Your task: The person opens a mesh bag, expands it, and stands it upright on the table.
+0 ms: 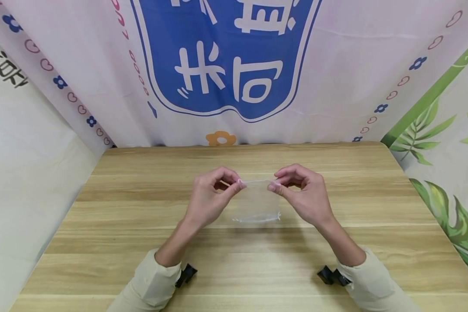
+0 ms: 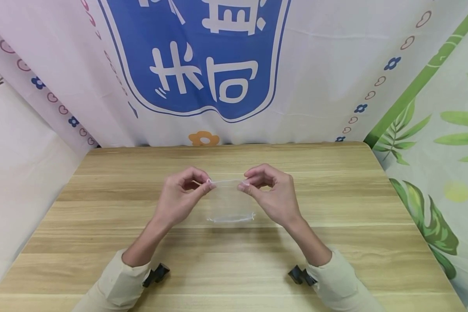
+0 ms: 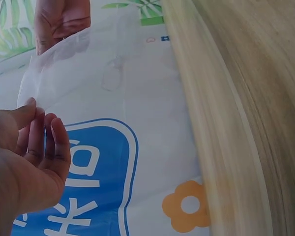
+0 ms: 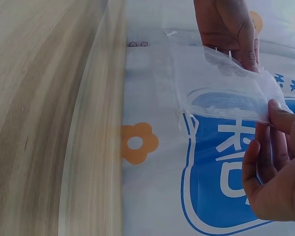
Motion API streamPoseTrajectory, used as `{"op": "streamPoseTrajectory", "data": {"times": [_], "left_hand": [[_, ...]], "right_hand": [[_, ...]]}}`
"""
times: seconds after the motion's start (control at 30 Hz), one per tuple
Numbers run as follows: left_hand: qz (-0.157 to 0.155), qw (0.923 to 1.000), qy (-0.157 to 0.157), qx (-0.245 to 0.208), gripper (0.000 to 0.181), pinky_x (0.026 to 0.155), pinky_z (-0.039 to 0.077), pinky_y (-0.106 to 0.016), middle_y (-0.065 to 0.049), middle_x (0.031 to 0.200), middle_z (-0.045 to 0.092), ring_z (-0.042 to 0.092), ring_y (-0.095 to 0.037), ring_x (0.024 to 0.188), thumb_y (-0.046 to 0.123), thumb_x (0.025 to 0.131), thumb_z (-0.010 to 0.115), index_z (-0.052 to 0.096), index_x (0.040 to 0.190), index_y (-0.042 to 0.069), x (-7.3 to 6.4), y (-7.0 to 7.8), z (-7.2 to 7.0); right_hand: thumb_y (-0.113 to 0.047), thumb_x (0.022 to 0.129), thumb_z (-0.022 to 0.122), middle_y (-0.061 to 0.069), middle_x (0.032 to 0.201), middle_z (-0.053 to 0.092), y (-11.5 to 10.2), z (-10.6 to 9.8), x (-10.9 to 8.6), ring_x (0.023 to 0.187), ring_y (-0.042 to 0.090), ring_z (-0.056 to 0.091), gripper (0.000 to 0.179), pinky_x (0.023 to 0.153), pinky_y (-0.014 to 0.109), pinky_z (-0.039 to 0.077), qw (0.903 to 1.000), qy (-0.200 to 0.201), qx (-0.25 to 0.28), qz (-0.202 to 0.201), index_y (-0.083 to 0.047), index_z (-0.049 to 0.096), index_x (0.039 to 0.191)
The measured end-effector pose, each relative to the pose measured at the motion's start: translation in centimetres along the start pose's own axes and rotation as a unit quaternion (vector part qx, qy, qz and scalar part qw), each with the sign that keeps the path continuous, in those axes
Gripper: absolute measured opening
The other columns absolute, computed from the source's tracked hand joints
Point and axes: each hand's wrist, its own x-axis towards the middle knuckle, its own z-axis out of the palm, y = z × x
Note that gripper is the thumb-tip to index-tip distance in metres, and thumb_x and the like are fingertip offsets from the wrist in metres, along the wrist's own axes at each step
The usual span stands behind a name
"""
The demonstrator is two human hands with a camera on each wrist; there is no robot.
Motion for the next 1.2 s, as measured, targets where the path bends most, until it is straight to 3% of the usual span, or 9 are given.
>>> {"op": "streamPoseTrajectory", "data": {"times": [0.2, 0.33, 0.57, 0.77, 0.97, 1.2], "left_hand": [[-0.011, 0.9997, 0.006, -0.019, 0.01, 0.07, 0.063, -0.024, -0.008, 0.09, 0.077, 0.068, -0.013, 0.078, 0.005, 0.093, 0.083, 0.074, 0.095, 0.004, -0.12, 0.18, 0.25], [-0.003, 0.9994, 0.0, -0.035, 0.012, 0.072, 0.065, -0.026, -0.01, 0.092, 0.077, 0.07, -0.013, 0.08, 0.006, 0.093, 0.084, 0.074, 0.099, 0.003, -0.18, 0.12, 0.32], [-0.007, 0.9993, -0.017, -0.033, 0.008, 0.076, 0.066, -0.028, -0.009, 0.093, 0.08, 0.073, -0.016, 0.081, 0.008, 0.094, 0.083, 0.078, 0.098, 0.004, -0.13, 0.11, 0.37], [0.002, 0.9996, -0.01, -0.027, 0.004, 0.075, 0.066, -0.033, -0.01, 0.093, 0.08, 0.074, -0.022, 0.08, 0.004, 0.097, 0.078, 0.079, 0.099, 0.002, -0.01, 0.04, 0.29], [0.009, 0.9997, -0.007, -0.023, 0.006, 0.075, 0.066, -0.035, -0.011, 0.096, 0.079, 0.072, -0.025, 0.081, 0.003, 0.099, 0.076, 0.08, 0.103, 0.002, -0.02, -0.11, 0.41], [-0.001, 0.9996, -0.015, -0.023, 0.01, 0.076, 0.067, -0.032, -0.009, 0.099, 0.08, 0.073, -0.017, 0.084, 0.006, 0.098, 0.078, 0.081, 0.107, 0.005, -0.12, -0.13, 0.58]], "right_hand": [[0.009, 0.082, 0.088, -0.01, 0.086, 0.075, -0.03, 0.2, 0.01, 0.076, 0.008, 0.07, 0.033, 0.074, 0.02, 0.06, 0.9997, -0.016, 0.019, -0.002, 0.001, 0.073, 0.111], [0.009, 0.083, 0.086, -0.01, 0.086, 0.077, -0.12, 0.35, 0.02, 0.075, 0.007, 0.072, 0.032, 0.074, 0.019, 0.061, 0.9998, -0.001, 0.019, 0.001, 0.004, 0.073, 0.112], [0.008, 0.087, 0.084, 0.007, 0.091, 0.082, -0.23, 0.47, 0.12, 0.081, 0.006, 0.076, 0.03, 0.081, 0.02, 0.063, 0.9997, 0.017, 0.018, 0.003, 0.004, 0.072, 0.115], [0.005, 0.091, 0.082, 0.018, 0.097, 0.082, -0.36, 0.52, 0.25, 0.085, 0.007, 0.078, 0.033, 0.085, 0.022, 0.064, 0.9998, -0.001, 0.019, 0.0, 0.001, 0.072, 0.122], [0.002, 0.093, 0.081, 0.018, 0.104, 0.082, -0.43, 0.58, 0.27, 0.09, 0.007, 0.079, 0.039, 0.087, 0.022, 0.064, 0.9995, -0.02, 0.021, 0.014, -0.002, 0.07, 0.13], [0.003, 0.088, 0.086, 0.013, 0.092, 0.081, -0.47, 0.83, 0.33, 0.083, 0.007, 0.077, 0.039, 0.081, 0.02, 0.063, 0.9995, 0.015, 0.012, 0.023, 0.0, 0.071, 0.124]]}}
